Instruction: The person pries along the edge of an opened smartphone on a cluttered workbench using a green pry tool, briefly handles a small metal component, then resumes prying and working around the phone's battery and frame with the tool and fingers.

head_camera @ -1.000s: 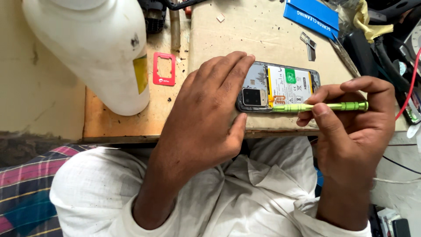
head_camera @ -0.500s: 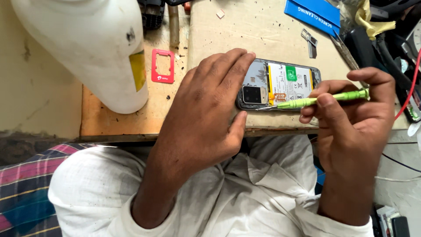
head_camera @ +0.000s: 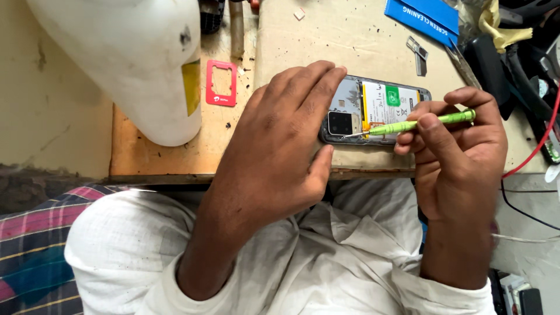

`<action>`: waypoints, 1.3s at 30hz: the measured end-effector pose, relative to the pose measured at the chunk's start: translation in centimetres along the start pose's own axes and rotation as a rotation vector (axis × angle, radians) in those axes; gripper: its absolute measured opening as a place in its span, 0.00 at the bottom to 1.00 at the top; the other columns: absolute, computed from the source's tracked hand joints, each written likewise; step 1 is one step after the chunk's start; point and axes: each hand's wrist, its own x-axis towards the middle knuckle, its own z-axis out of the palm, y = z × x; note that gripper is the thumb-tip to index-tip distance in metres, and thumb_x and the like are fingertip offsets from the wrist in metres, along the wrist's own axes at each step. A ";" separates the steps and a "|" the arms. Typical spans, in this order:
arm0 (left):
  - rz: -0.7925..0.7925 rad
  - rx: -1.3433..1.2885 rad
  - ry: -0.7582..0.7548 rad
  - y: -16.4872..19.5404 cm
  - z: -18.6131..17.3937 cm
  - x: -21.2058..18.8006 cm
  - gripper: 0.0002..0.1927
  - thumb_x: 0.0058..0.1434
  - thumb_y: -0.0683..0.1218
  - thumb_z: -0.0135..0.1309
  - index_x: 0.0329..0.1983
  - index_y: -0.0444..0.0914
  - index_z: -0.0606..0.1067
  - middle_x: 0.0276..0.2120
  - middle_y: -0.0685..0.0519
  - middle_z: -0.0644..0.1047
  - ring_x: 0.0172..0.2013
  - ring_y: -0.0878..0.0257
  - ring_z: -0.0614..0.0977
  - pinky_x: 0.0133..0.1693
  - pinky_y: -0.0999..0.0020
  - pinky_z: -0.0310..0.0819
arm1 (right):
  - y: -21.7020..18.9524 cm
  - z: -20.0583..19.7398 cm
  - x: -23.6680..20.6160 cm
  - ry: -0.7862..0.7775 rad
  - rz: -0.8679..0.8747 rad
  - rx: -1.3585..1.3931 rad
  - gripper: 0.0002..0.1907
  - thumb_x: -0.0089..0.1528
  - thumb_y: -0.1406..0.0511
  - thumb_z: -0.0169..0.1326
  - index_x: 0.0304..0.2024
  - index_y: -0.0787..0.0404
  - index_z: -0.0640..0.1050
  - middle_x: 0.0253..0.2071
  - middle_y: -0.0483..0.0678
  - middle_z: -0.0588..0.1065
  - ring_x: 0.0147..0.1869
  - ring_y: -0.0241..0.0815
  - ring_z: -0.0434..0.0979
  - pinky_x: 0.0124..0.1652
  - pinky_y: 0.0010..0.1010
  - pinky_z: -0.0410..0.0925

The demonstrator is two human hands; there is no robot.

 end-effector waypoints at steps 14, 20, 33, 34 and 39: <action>0.001 -0.001 0.004 0.0 0.1 0.1 0.41 0.53 0.42 0.61 0.71 0.30 0.61 0.66 0.42 0.66 0.68 0.47 0.66 0.67 0.52 0.60 | 0.0 0.1 0.2 -0.021 -0.014 -0.012 0.15 0.75 0.78 0.54 0.60 0.66 0.65 0.47 0.60 0.76 0.42 0.45 0.79 0.45 0.33 0.76; -0.002 -0.002 -0.001 0.0 -0.1 0.0 0.41 0.53 0.42 0.61 0.71 0.30 0.61 0.66 0.42 0.66 0.68 0.47 0.67 0.67 0.52 0.60 | -0.1 0.5 0.1 0.003 -0.029 -0.042 0.15 0.74 0.79 0.54 0.58 0.66 0.65 0.45 0.60 0.76 0.41 0.45 0.79 0.43 0.33 0.76; -0.002 0.005 0.000 0.1 -0.1 0.0 0.41 0.53 0.42 0.61 0.70 0.30 0.62 0.66 0.42 0.66 0.68 0.47 0.67 0.68 0.52 0.59 | -2.4 2.5 -1.2 -0.043 -0.220 -0.440 0.16 0.77 0.78 0.56 0.57 0.64 0.63 0.43 0.57 0.74 0.44 0.39 0.79 0.46 0.30 0.78; -0.001 0.002 -0.001 0.1 -0.1 0.0 0.41 0.53 0.42 0.61 0.70 0.30 0.62 0.66 0.42 0.66 0.68 0.47 0.66 0.67 0.52 0.60 | -2.7 2.8 -1.3 -0.060 -0.242 -0.495 0.16 0.77 0.78 0.56 0.57 0.64 0.63 0.43 0.56 0.73 0.45 0.38 0.79 0.47 0.30 0.78; -0.001 0.004 -0.003 0.1 -0.2 0.0 0.40 0.54 0.42 0.61 0.70 0.30 0.62 0.65 0.42 0.67 0.68 0.47 0.67 0.67 0.52 0.60 | -4.4 4.2 -1.5 -0.120 -0.305 -0.706 0.17 0.75 0.78 0.56 0.55 0.65 0.61 0.46 0.56 0.74 0.48 0.37 0.80 0.47 0.27 0.80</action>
